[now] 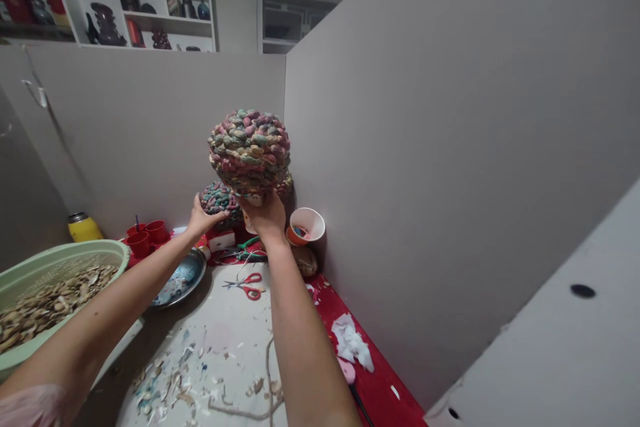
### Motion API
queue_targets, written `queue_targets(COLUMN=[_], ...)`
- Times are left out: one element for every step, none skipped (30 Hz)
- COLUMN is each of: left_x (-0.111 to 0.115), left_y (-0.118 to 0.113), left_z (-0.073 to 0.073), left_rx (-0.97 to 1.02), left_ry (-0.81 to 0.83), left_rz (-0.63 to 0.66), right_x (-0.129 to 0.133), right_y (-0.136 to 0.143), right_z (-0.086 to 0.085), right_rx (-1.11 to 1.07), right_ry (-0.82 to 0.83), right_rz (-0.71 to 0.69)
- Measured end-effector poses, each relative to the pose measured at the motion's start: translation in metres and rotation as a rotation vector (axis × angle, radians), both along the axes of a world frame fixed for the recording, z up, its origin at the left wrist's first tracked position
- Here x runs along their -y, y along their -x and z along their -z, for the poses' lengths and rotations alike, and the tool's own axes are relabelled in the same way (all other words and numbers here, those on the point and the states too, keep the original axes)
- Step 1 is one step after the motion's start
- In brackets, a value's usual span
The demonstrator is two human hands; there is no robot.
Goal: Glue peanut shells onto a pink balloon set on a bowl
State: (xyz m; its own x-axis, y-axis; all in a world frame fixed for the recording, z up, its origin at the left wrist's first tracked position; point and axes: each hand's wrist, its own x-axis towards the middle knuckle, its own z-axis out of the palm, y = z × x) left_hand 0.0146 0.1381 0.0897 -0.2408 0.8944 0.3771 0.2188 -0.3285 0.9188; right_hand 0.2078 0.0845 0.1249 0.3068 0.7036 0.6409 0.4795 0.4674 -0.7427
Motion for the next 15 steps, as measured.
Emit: queue_targets(left_x=[0.000,-0.001,-0.001,-0.001,-0.001,-0.001,-0.001,-0.001,-0.001,-0.001,0.000,0.000,0.000,0.000,0.000], left_y=[-0.002,-0.003,-0.004,-0.005,-0.005,-0.005,-0.004,-0.003,-0.003,-0.002,-0.001,0.000,0.001,0.002,0.002], left_z=[-0.002,-0.003,-0.005,-0.008,-0.010,-0.013,-0.016,-0.020,-0.024,-0.028,-0.033,-0.037,-0.042,-0.046,-0.050], left_rx=[-0.061,-0.125,-0.186,-0.239,-0.288,-0.333,-0.375,-0.414,-0.450,-0.485,-0.518,-0.547,-0.570,-0.595,-0.628], left_ry=[0.008,0.019,0.030,0.040,0.050,0.058,0.065,0.070,0.073,0.075,0.075,0.074,0.073,0.070,0.063], left_rz=[-0.040,-0.082,-0.118,-0.145,-0.166,-0.183,-0.195,-0.205,-0.213,-0.218,-0.223,-0.225,-0.226,-0.226,-0.225], right_x=[0.000,0.000,0.000,0.000,0.001,0.001,0.002,0.002,0.002,0.002,0.002,0.001,0.000,-0.002,-0.003], right_y=[0.000,-0.001,-0.001,-0.002,-0.003,-0.003,-0.003,-0.004,-0.004,-0.004,-0.005,-0.005,-0.005,-0.006,-0.006], right_z=[0.000,0.000,-0.001,-0.001,-0.002,-0.003,-0.003,-0.004,-0.004,-0.004,-0.004,-0.004,-0.003,-0.002,-0.001], right_rx=[0.000,-0.003,-0.010,-0.015,-0.021,-0.025,-0.028,-0.031,-0.033,-0.036,-0.037,-0.036,-0.034,-0.032,-0.030], right_ry=[-0.002,-0.006,-0.011,-0.018,-0.026,-0.033,-0.037,-0.038,-0.034,-0.028,-0.019,-0.009,0.000,0.007,0.011], right_rz=[0.000,-0.004,-0.011,-0.018,-0.022,-0.023,-0.023,-0.029,-0.038,-0.047,-0.054,-0.055,-0.051,-0.047,-0.045])
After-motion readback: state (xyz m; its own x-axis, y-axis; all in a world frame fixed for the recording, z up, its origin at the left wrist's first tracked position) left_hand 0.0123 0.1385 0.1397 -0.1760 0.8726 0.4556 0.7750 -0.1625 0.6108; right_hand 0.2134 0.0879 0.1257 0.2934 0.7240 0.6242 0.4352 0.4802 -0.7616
